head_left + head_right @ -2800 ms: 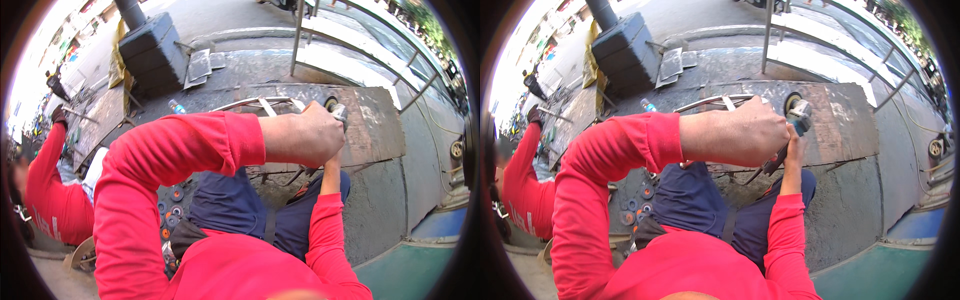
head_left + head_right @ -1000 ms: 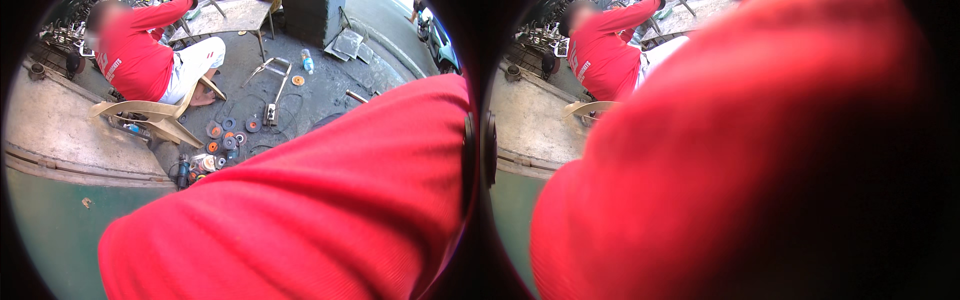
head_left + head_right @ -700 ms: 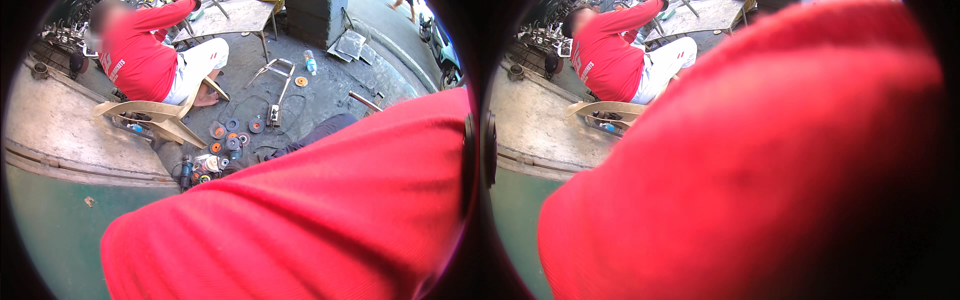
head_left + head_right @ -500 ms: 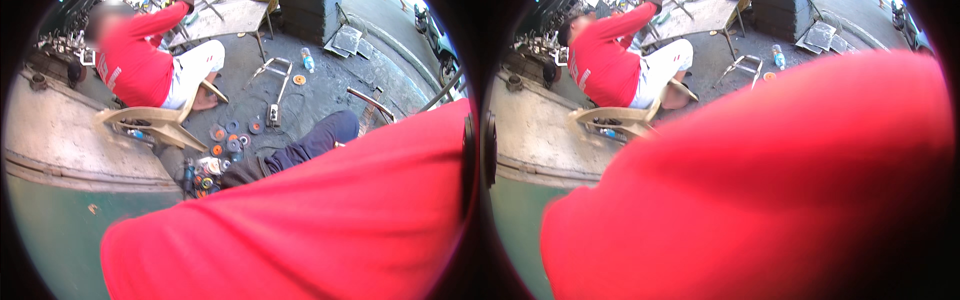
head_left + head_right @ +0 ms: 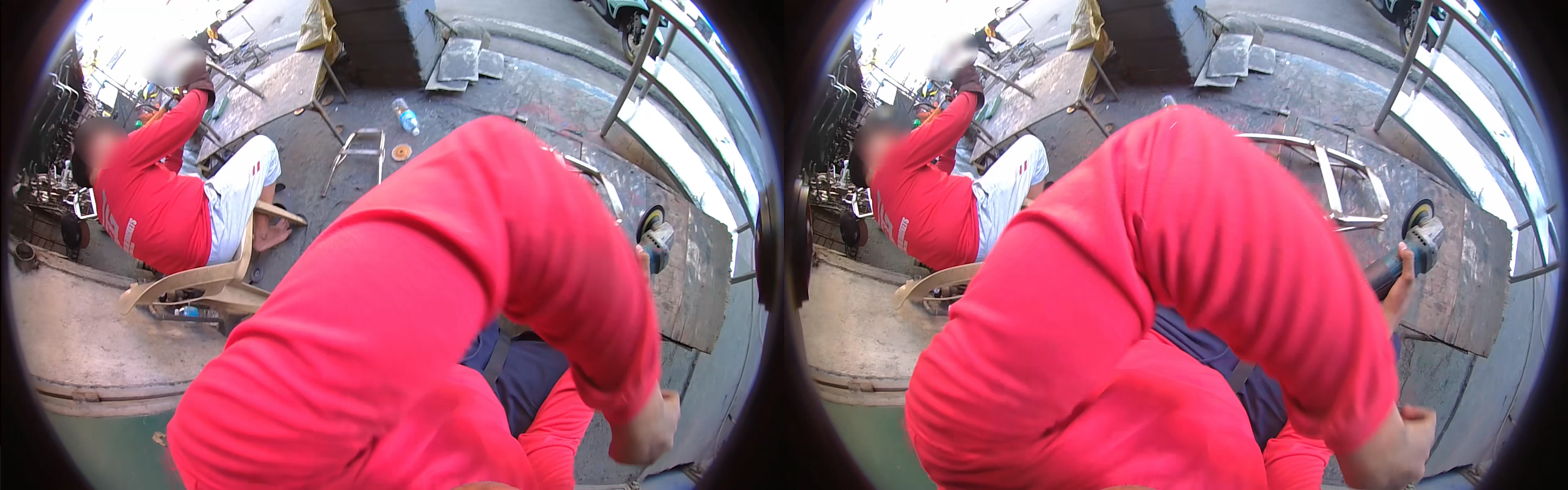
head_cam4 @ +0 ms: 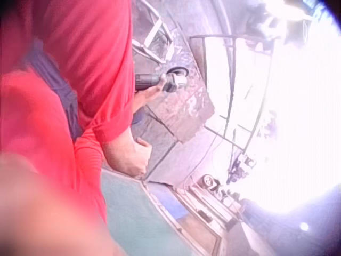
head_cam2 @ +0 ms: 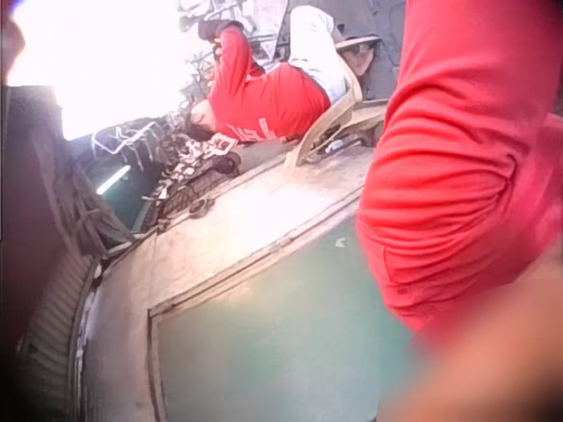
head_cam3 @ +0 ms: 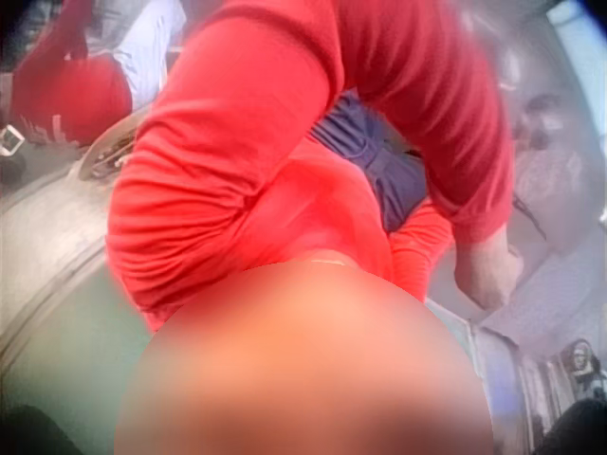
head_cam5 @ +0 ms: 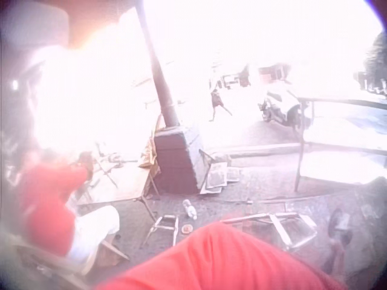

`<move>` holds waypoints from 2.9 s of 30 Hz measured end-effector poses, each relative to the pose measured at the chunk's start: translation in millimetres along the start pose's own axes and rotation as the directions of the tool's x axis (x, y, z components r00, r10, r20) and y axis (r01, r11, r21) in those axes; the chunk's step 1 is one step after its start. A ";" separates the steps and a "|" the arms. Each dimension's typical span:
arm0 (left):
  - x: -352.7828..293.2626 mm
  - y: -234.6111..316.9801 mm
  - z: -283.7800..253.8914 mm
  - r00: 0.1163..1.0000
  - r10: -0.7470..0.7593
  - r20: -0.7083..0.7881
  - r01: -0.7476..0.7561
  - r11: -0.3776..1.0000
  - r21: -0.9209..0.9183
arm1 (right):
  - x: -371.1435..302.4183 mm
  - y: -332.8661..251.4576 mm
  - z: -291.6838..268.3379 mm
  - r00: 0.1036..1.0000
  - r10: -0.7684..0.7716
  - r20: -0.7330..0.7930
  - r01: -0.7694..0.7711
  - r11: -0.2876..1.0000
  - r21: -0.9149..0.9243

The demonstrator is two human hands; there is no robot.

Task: The person sits on the ground and uses an angle grinder to smooth and polish metal chair frames. They reposition the frames multiple times to grind different sections, including legs and crossbars, while another person works nearby.

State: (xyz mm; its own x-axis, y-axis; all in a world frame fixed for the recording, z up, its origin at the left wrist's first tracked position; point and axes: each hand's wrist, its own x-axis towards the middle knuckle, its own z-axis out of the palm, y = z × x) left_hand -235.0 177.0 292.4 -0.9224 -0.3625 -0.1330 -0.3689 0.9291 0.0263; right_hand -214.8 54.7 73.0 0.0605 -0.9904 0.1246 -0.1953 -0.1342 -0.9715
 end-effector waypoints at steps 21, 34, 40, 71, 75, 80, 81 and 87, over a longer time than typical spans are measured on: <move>-131.0 -71.3 263.2 0.601 -0.800 -0.004 -0.349 -0.257 -0.901 | 13.2 -19.9 10.7 0.880 0.425 0.214 -0.470 0.712 0.521; -107.3 -60.4 294.9 0.387 -0.922 -0.028 -0.027 0.019 -0.999 | 9.5 10.9 13.9 0.906 0.414 0.094 -0.416 0.824 0.385; -131.2 -75.6 274.9 0.585 -0.805 0.100 0.113 -0.041 -0.993 | 15.8 15.5 13.1 0.959 0.282 0.037 -0.270 0.862 0.430; -217.0 -106.1 268.1 0.046 -0.993 -0.111 0.778 0.105 -0.619 | -39.5 -9.8 27.5 0.982 0.154 0.112 -0.124 0.963 -0.238; -216.7 -109.9 270.8 0.057 -0.990 -0.127 0.776 0.124 -0.618 | -43.8 -10.4 33.1 0.988 0.094 0.122 -0.066 0.974 -0.216; -216.0 -114.3 273.0 0.071 -0.989 -0.133 0.779 0.138 -0.611 | -43.4 -8.1 36.3 0.993 0.099 0.069 -0.076 0.958 -0.275; -216.0 -114.6 273.6 0.071 -0.987 -0.144 0.770 0.146 -0.621 | -43.1 -7.7 36.8 0.994 0.082 0.079 -0.055 0.952 -0.300; -218.5 -113.7 277.3 0.083 -0.979 -0.186 0.762 0.183 -0.621 | -40.0 -7.7 37.8 0.996 0.056 0.069 -0.036 0.965 -0.258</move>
State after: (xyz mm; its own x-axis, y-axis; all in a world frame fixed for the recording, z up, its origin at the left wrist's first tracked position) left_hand 40.1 171.0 43.7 0.2633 -0.9534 0.1475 -0.8412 -0.1520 0.5189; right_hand -178.7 96.7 67.9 0.1169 -0.9916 0.0562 -0.4437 -0.1028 -0.8903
